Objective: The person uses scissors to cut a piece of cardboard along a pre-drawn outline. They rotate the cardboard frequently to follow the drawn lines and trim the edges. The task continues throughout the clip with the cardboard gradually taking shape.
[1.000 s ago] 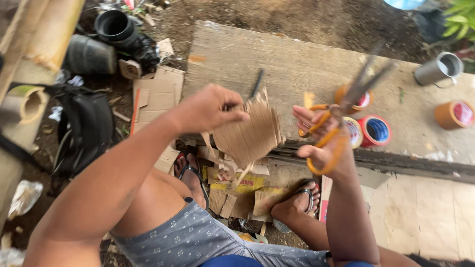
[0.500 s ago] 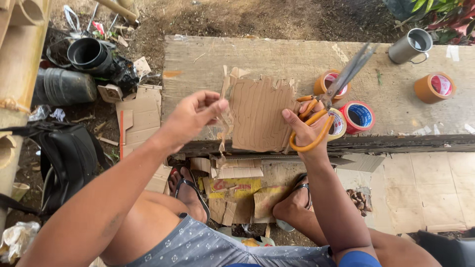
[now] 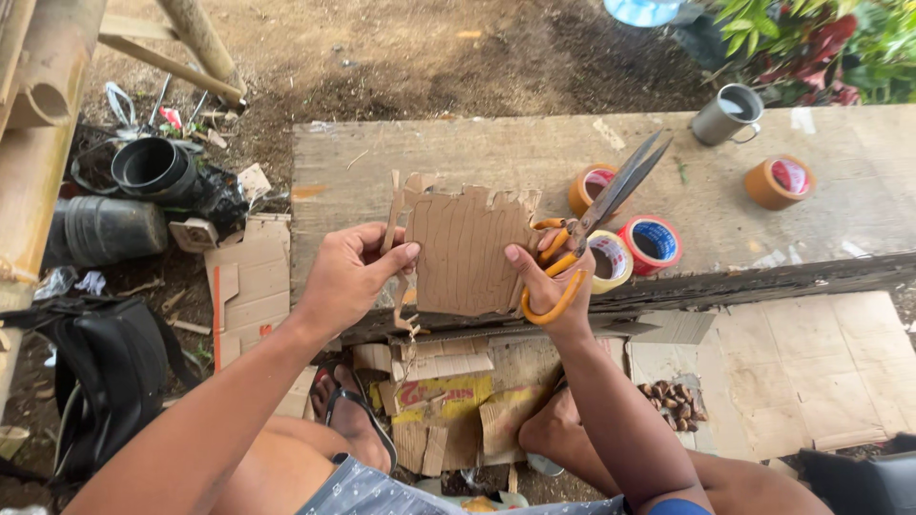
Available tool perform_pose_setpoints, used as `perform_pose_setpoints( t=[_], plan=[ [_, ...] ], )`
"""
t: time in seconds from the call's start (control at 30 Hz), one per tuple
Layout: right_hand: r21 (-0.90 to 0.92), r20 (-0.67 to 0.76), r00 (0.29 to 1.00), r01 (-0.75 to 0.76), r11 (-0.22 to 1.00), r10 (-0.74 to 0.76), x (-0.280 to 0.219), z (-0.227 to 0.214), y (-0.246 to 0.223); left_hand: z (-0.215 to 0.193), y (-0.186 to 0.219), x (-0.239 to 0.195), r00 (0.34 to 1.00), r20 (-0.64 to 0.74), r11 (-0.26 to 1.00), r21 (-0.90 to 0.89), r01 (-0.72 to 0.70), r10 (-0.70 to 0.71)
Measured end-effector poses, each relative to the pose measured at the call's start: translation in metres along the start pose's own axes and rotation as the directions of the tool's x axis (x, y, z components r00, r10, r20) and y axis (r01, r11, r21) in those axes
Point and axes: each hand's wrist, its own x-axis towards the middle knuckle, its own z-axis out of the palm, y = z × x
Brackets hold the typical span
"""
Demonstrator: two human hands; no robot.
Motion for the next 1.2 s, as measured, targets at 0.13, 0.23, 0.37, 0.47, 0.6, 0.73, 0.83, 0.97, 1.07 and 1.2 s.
perform_pose_setpoints(
  t=[0.13,0.23,0.37,0.47,0.6,0.73,0.83,0.97,1.07,1.2],
  plan=[
    [0.037,0.125,0.991,-0.054,0.998,0.049,0.021,0.003,-0.022,-0.007,0.003,0.01,0.997,-0.039,0.986,-0.161,0.052,-0.059],
    [-0.107,0.299,0.953,-0.014,0.994,0.046,0.039,-0.018,-0.05,-0.017,0.005,0.015,0.987,-0.138,0.984,-0.169,0.055,-0.079],
    [-0.165,0.681,0.717,-0.047,0.985,0.148,0.029,-0.026,-0.075,-0.029,0.005,0.016,0.981,-0.186,0.979,-0.205,0.012,-0.051],
    [-0.104,0.857,0.48,-0.193,0.976,0.186,0.005,-0.011,-0.074,-0.03,0.006,0.015,0.983,-0.185,0.978,-0.199,-0.058,0.021],
    [-0.208,0.836,0.397,-0.408,0.889,0.378,-0.009,0.011,-0.063,-0.028,0.011,0.007,0.97,-0.219,0.982,-0.132,-0.138,0.107],
    [-0.279,0.809,0.446,-0.284,0.917,0.384,-0.007,0.012,-0.059,-0.03,0.019,0.007,0.97,-0.223,0.987,-0.103,-0.125,0.1],
    [-0.294,0.796,0.467,-0.256,0.921,0.384,-0.006,0.011,-0.057,-0.028,0.019,0.008,0.973,-0.218,0.987,-0.123,-0.103,0.075],
    [-0.307,0.795,0.469,-0.236,0.922,0.385,-0.008,0.011,-0.056,-0.027,0.017,0.007,0.975,-0.22,0.977,-0.204,-0.058,0.013],
    [-0.294,0.798,0.474,-0.232,0.927,0.372,-0.008,0.012,-0.055,-0.026,0.016,0.008,0.973,-0.23,0.981,-0.19,-0.028,-0.017],
    [-0.299,0.777,0.501,-0.241,0.923,0.382,-0.01,0.017,-0.057,-0.025,0.013,0.008,0.98,-0.197,0.986,-0.169,-0.003,-0.031]
  ],
)
